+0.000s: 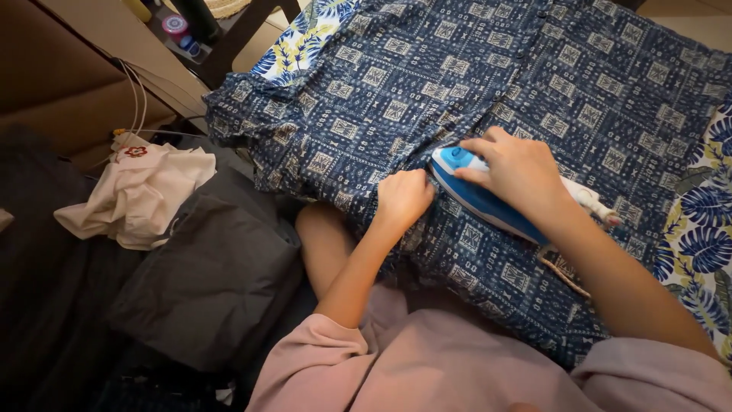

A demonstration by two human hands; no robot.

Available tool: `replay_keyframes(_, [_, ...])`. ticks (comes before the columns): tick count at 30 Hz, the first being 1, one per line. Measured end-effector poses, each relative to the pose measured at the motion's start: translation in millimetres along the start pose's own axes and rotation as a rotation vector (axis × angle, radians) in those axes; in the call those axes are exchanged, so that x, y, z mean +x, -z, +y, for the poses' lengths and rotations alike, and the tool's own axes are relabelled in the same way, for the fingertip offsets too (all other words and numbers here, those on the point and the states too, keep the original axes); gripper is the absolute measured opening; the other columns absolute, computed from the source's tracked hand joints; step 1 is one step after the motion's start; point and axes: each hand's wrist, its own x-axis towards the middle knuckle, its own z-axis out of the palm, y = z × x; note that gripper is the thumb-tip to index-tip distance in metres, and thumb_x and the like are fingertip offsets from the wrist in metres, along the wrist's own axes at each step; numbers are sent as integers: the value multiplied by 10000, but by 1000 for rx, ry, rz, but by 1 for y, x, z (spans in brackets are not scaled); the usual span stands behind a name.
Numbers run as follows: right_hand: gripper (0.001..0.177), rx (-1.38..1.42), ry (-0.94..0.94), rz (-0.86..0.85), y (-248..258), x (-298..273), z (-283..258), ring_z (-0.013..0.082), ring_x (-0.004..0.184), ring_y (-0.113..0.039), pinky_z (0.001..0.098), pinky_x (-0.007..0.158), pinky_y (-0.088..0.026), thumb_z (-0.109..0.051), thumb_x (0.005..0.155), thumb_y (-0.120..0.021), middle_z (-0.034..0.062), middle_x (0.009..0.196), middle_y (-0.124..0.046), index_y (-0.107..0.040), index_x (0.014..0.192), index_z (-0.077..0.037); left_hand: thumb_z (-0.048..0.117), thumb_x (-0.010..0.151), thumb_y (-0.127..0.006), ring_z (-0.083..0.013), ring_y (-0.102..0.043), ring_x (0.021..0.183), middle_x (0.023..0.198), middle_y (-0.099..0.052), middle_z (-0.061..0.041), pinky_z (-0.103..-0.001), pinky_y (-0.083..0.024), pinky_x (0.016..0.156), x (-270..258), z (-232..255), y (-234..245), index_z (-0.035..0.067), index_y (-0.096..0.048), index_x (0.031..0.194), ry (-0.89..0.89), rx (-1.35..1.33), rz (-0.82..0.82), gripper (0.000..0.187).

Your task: Ironing a blue patterned shirt on an ironing surface.

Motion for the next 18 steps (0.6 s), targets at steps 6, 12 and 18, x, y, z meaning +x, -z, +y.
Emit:
replay_keyframes(6, [480, 14, -26, -93, 17, -47, 4, 233, 685, -707, 364, 559, -559, -549, 803, -719, 2, 1052, -716, -770, 1161, -234, 188, 805, -754, -318, -672, 791, 899, -642, -123, -451, -540, 625, 1, -5, 23, 109, -651, 928, -104, -25, 313, 179])
replay_keyframes(12, [481, -52, -91, -99, 23, -62, 6, 225, 680, -709, 351, 558, -557, -556, 814, -706, 6, 1058, -728, -775, 1181, -254, 74, 863, -705, -277, -631, 864, 905, -619, -53, -390, -552, 701, 18, -16, 13, 139, -692, 960, -192, -7, 420, 118])
replay_keyframes(18, [505, -89, -192, -61, 14, -30, 8, 242, 685, -705, 377, 595, -566, -578, 839, -731, 39, 990, -710, -782, 1196, -225, 78, 868, -700, -252, -633, 838, 898, -623, -47, -381, -551, 711, 22, -14, 19, 107, -702, 917, -176, -84, 473, 58])
